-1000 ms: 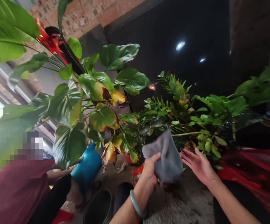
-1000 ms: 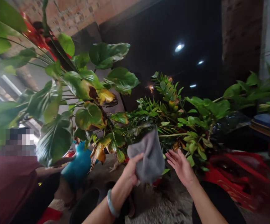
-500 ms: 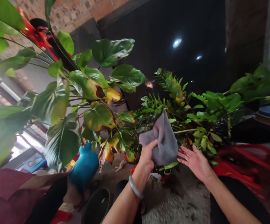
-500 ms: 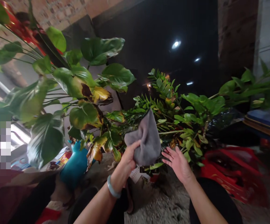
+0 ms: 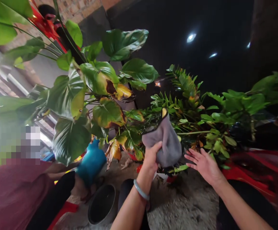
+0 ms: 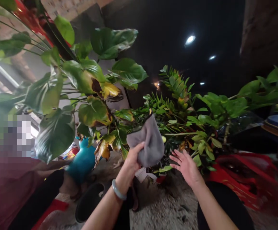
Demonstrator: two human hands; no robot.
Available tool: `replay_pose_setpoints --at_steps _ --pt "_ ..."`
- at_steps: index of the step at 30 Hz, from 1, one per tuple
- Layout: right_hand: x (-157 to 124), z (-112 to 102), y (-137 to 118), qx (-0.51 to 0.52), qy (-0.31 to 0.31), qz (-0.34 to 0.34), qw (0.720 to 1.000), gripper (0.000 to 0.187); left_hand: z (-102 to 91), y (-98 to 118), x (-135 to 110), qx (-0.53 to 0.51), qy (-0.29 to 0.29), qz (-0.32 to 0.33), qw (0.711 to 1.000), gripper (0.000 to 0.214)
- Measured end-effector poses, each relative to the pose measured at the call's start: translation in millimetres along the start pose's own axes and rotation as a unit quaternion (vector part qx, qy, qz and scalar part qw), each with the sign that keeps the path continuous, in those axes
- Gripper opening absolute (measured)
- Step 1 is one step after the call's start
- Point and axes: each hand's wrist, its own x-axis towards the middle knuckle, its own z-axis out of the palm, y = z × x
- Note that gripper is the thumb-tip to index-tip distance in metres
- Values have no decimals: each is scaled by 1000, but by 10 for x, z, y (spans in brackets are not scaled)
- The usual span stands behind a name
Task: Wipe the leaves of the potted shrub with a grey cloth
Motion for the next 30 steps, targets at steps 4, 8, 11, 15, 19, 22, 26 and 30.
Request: replay_pose_setpoints --at_steps 4,8,11,15,19,22,26,30 --pt "13 -41 -9 -18 5 8 1000 37 -328 -378 -317 127 -127 -114 977 45" --pt "-11 -45 -44 -22 7 16 1000 43 -617 -98 -487 125 -154 -108 974 43" --pt "-33 -10 -59 -6 5 10 1000 38 -603 337 -305 24 -44 -8 999 29" --pt "-47 44 -48 -4 23 13 1000 33 -499 422 -76 -93 143 99 980 13" --pt "-36 34 -17 -12 31 12 999 31 -613 -209 -317 18 137 -31 990 26" --pt "-17 -6 6 -21 31 10 999 32 -752 -518 -593 42 49 -104 992 37" --pt "-6 -17 31 -22 12 2 1000 35 -747 -112 -529 -6 51 -15 999 45" --pt "-10 43 48 -20 19 -5 1000 31 -619 438 -114 -86 163 139 973 27"
